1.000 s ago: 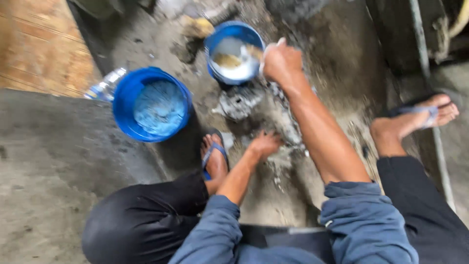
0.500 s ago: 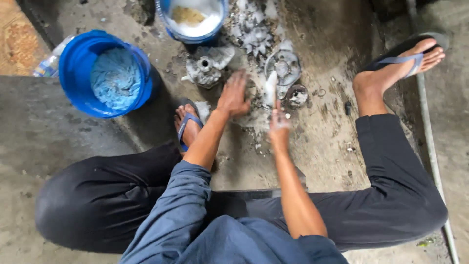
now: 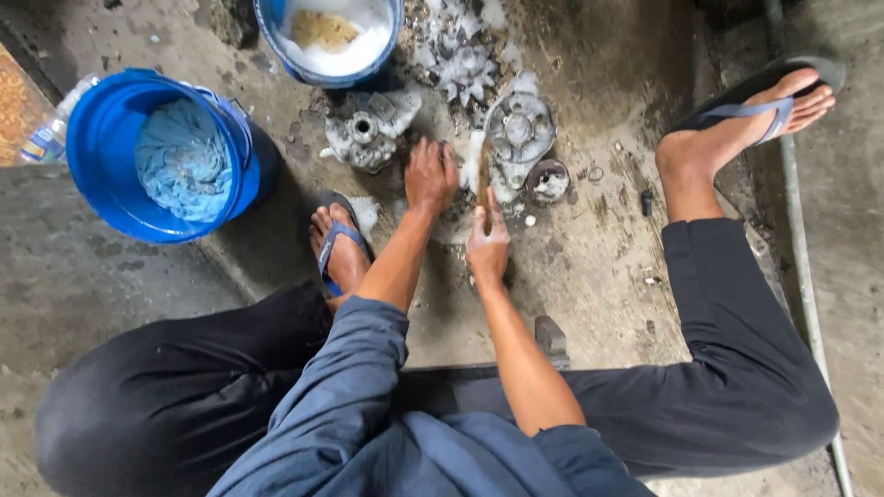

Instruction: Scrubbing metal casings with a brush and soapy water to remove dirt.

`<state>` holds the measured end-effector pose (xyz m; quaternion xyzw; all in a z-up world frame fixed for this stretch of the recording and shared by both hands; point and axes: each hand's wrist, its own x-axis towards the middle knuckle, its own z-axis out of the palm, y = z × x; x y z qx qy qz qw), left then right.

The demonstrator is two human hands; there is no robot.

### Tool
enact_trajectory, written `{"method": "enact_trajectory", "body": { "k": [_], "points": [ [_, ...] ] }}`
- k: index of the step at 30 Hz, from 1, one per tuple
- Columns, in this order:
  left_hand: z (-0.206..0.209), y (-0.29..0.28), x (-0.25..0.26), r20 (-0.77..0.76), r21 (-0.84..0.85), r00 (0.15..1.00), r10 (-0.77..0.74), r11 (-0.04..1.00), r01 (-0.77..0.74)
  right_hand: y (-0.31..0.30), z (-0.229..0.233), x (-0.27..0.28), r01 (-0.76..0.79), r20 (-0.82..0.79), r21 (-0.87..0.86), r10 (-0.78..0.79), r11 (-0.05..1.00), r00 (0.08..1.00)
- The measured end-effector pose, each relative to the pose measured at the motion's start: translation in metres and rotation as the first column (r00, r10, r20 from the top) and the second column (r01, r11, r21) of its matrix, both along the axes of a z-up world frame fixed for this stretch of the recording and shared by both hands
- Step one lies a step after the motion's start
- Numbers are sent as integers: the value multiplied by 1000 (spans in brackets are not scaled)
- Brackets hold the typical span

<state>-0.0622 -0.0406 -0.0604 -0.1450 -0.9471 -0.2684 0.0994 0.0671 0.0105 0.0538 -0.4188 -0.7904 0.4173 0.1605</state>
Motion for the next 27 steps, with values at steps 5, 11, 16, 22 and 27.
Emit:
{"method": "enact_trajectory", "body": {
  "k": [5, 11, 16, 22, 27],
  "points": [
    [28, -24, 0, 79, -23, 973, -218, 975, 221, 18, -26, 19, 83, 29, 118, -87, 990, 996],
    [40, -44, 3, -62, -1, 957, -283, 959, 283, 25, -36, 14, -86, 52, 142, 79, 986, 995],
    [54, -39, 22, 305, -27, 944, -127, 990, 142, 34, -32, -3, -262, 315, 32, 239, 965, 918],
    [67, -4, 53, 430, 47, 858, 279, 943, -330, 63, -4, -22, -308, 435, -170, 351, 936, 829],
    [56, 9, 49, 989, 83, 86, 118, 30, -996, 82, -63, -16, -257, 269, -281, 333, 925, 904]
  ]
}}
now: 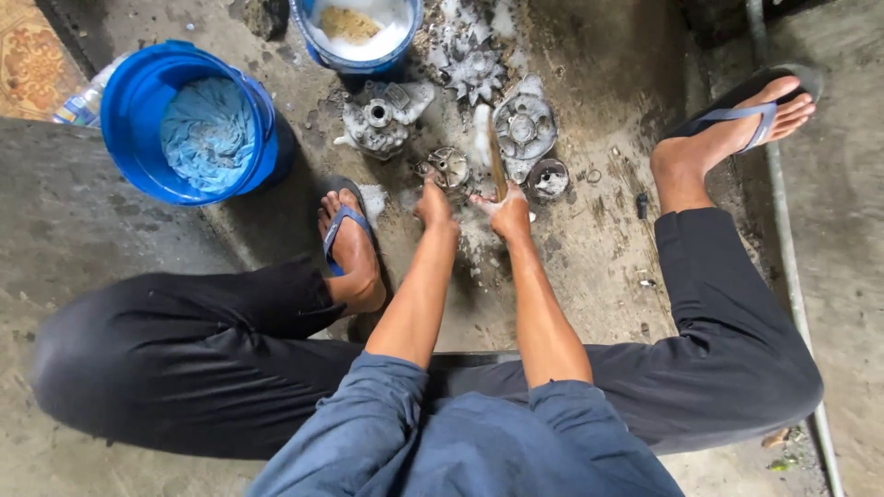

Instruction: Scrubbing metal casings with a brush and soapy water to remove dirt.

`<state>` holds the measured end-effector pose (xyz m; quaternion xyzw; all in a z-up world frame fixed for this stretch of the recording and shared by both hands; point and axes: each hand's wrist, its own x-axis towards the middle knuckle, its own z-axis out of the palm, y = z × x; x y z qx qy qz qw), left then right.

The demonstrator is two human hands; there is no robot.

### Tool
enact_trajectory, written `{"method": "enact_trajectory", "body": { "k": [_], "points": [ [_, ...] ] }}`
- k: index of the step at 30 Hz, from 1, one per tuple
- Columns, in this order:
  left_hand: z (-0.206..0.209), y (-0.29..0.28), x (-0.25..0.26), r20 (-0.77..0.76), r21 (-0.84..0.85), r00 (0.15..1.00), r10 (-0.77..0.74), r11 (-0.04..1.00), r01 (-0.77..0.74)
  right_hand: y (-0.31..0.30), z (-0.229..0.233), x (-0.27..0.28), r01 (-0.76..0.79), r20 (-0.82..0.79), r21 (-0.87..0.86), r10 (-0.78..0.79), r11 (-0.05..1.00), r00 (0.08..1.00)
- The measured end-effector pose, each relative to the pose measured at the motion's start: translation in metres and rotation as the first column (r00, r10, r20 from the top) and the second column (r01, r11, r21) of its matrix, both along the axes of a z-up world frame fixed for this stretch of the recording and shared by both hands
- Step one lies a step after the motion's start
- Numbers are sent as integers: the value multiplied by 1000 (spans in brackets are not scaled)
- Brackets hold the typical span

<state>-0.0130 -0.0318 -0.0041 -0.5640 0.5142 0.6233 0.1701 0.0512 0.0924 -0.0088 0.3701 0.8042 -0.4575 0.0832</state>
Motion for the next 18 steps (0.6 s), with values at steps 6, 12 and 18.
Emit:
{"method": "enact_trajectory", "body": {
  "k": [6, 12, 18],
  "points": [
    [10, -9, -14, -42, 275, 996, 81, 959, -66, -8, 30, 5, 103, -147, -313, -155, 944, 977],
    [-46, -13, -41, -78, 216, 994, 77, 975, -58, -34, 59, 1, -176, -294, 200, 230, 964, 927],
    [-183, -20, -28, -138, 613, 987, 86, 790, 16, -18, 58, 8, -43, -398, 267, 151, 963, 905]
  ]
}}
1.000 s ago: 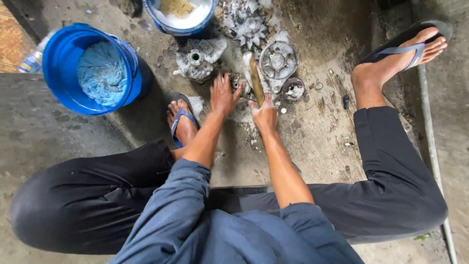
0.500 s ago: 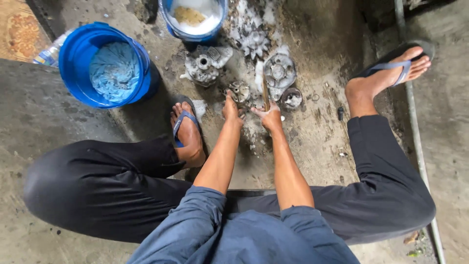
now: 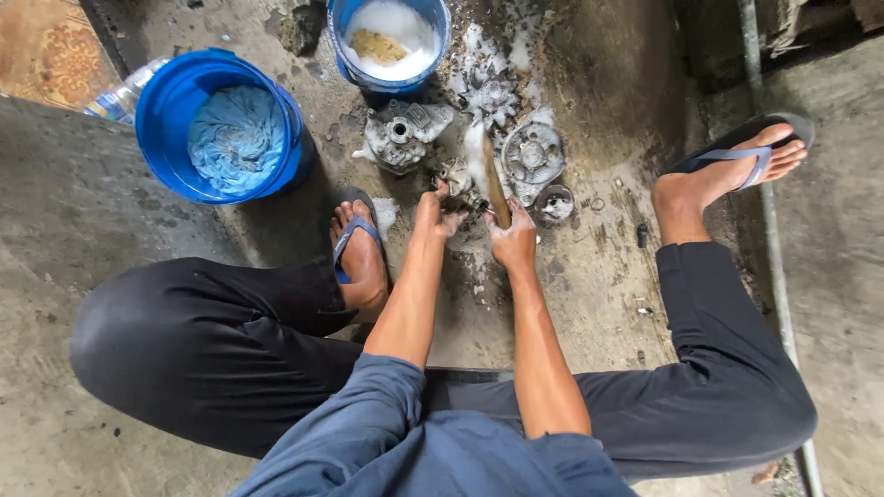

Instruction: Scrubbing metal casings with a brush and soapy water to remove dirt.

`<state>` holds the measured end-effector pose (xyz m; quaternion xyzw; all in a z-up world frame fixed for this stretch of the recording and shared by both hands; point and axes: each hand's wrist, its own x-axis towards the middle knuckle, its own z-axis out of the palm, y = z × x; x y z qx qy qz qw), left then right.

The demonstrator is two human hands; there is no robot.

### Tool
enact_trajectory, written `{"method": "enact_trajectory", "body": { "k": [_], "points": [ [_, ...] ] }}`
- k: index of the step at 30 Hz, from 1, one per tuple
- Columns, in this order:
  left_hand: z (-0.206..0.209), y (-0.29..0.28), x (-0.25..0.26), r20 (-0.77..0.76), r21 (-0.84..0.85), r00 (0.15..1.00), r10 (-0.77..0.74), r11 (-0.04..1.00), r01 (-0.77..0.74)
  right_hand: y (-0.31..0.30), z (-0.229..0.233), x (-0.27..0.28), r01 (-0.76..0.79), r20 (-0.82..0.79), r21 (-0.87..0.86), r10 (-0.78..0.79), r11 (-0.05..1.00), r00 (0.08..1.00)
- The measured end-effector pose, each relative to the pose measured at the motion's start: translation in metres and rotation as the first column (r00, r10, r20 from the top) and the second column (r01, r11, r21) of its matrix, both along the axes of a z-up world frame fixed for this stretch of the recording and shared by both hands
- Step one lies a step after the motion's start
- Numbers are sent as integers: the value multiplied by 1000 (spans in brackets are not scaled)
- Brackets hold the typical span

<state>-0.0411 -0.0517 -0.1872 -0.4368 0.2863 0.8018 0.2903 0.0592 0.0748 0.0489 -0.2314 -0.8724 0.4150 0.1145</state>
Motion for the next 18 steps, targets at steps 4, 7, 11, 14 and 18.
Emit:
{"method": "enact_trajectory", "body": {
  "k": [4, 7, 11, 14, 18],
  "points": [
    [183, -3, 9, -100, 177, 995, 20, 984, -2, -3, 17, 28, 62, -151, 52, -53, 997, 987],
    [189, 4, 1, -98, 265, 990, 102, 962, -73, -3, 32, 42, 115, -273, 70, -92, 991, 958],
    [296, 4, 5, -135, 344, 956, 262, 917, -203, -10, 69, 54, 162, -218, 81, -141, 983, 966],
    [327, 27, 2, -151, 317, 920, 361, 900, -300, 21, -5, 78, 167, -198, 74, -150, 983, 969],
    [328, 29, 13, -37, 269, 872, 488, 845, -462, 0, 19, 79, 393, -36, 1, -393, 919, 919]
  ]
}}
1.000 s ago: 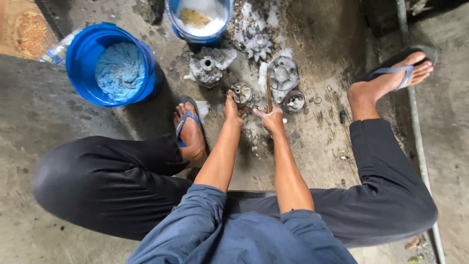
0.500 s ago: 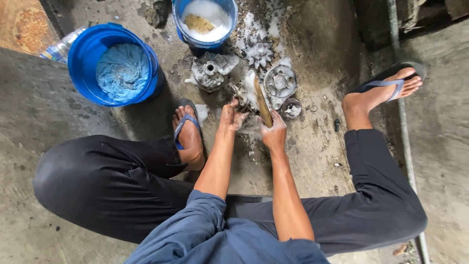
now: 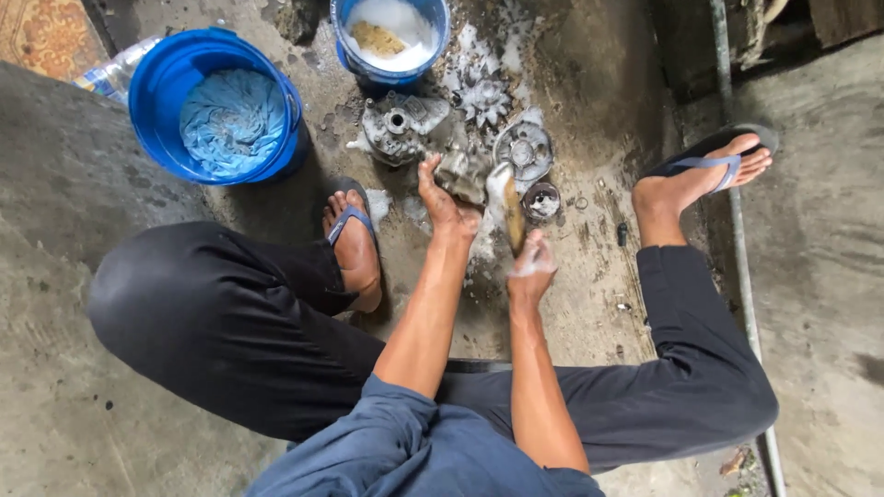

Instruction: Scrubbing metal casings with a brush and soapy water to remove dirt.

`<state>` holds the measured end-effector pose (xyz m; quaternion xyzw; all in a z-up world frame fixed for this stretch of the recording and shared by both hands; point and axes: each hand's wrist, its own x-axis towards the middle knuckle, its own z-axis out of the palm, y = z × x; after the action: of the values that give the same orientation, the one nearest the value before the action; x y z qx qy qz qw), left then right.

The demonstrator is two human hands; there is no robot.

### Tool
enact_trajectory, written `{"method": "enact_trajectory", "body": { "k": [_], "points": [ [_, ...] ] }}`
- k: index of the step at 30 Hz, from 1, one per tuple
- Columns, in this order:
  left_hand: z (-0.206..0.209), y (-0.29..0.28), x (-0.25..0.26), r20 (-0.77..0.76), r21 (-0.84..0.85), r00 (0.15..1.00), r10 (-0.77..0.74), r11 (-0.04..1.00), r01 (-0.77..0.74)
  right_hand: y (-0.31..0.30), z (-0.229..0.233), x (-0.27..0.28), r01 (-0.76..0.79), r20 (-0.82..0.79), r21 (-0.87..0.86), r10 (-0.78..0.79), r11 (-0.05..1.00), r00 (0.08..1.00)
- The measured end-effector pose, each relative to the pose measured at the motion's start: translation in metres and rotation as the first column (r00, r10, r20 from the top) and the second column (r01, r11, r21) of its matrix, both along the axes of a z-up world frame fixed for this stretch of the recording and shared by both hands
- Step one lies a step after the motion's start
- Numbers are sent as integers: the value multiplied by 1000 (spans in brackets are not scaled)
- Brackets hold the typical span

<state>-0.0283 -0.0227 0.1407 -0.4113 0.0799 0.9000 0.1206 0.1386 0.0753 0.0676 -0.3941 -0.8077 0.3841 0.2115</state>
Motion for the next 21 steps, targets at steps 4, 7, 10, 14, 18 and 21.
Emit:
{"method": "enact_trajectory", "body": {
  "k": [4, 7, 10, 14, 18, 21],
  "points": [
    [-41, -19, 9, 9, -41, 1000, 28, 999, -27, -42, 43, -13, -20, -73, 57, 24, 998, 997],
    [-85, -16, 22, -49, -101, 997, 66, 992, -71, -43, 43, -31, 7, -188, 59, 5, 998, 982],
    [-90, -2, 36, -115, -259, 992, -50, 966, 19, -31, 42, -49, 30, -260, 173, 16, 984, 965],
    [-23, 11, 46, -165, -420, 976, -144, 905, 62, -33, 20, -33, 47, -308, 166, 6, 985, 951],
    [-80, 16, 60, -115, -228, 987, -115, 970, 87, 0, -20, -7, 91, -243, 94, -66, 991, 968],
    [-9, 20, 41, -148, -171, 987, -59, 985, 33, 6, -14, 6, 85, -145, 121, -67, 989, 987]
  ]
}}
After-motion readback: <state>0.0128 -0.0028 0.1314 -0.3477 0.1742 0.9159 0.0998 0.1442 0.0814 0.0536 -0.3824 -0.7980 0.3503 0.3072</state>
